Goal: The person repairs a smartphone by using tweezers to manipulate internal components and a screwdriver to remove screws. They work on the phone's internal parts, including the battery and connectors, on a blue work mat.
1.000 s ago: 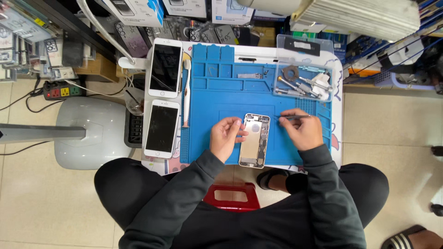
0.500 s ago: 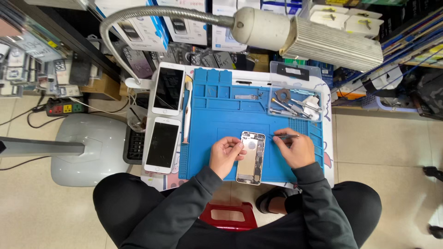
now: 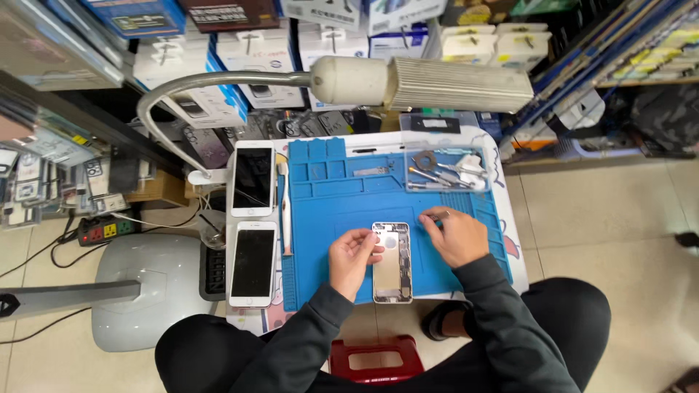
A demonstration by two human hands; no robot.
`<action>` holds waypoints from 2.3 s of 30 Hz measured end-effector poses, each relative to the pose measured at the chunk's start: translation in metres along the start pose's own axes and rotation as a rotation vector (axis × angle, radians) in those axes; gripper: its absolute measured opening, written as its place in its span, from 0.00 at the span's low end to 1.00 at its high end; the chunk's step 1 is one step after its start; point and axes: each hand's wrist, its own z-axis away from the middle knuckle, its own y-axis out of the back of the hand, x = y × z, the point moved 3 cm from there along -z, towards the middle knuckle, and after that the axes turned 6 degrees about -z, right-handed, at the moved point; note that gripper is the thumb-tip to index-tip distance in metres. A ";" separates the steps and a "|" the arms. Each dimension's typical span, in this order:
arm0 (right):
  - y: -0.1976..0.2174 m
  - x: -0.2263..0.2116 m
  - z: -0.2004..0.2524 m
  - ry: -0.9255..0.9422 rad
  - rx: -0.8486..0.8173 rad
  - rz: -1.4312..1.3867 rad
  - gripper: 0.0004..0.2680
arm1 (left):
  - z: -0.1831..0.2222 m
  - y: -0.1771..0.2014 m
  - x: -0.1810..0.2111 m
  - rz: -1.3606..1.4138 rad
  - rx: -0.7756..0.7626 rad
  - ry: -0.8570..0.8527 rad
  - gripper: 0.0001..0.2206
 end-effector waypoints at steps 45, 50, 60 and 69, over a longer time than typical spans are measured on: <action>-0.004 -0.043 0.037 0.668 0.328 -0.830 0.02 | 0.010 -0.013 0.034 -0.011 -0.165 -0.276 0.08; -0.006 -0.043 0.037 0.663 0.308 -0.797 0.02 | 0.010 -0.014 0.036 -0.014 -0.174 -0.287 0.08; -0.002 -0.052 0.041 0.734 0.324 -0.612 0.04 | 0.011 -0.013 0.031 -0.037 -0.171 -0.283 0.08; -0.003 -0.048 0.041 0.736 0.345 -0.582 0.05 | 0.011 -0.015 0.032 -0.027 -0.173 -0.283 0.08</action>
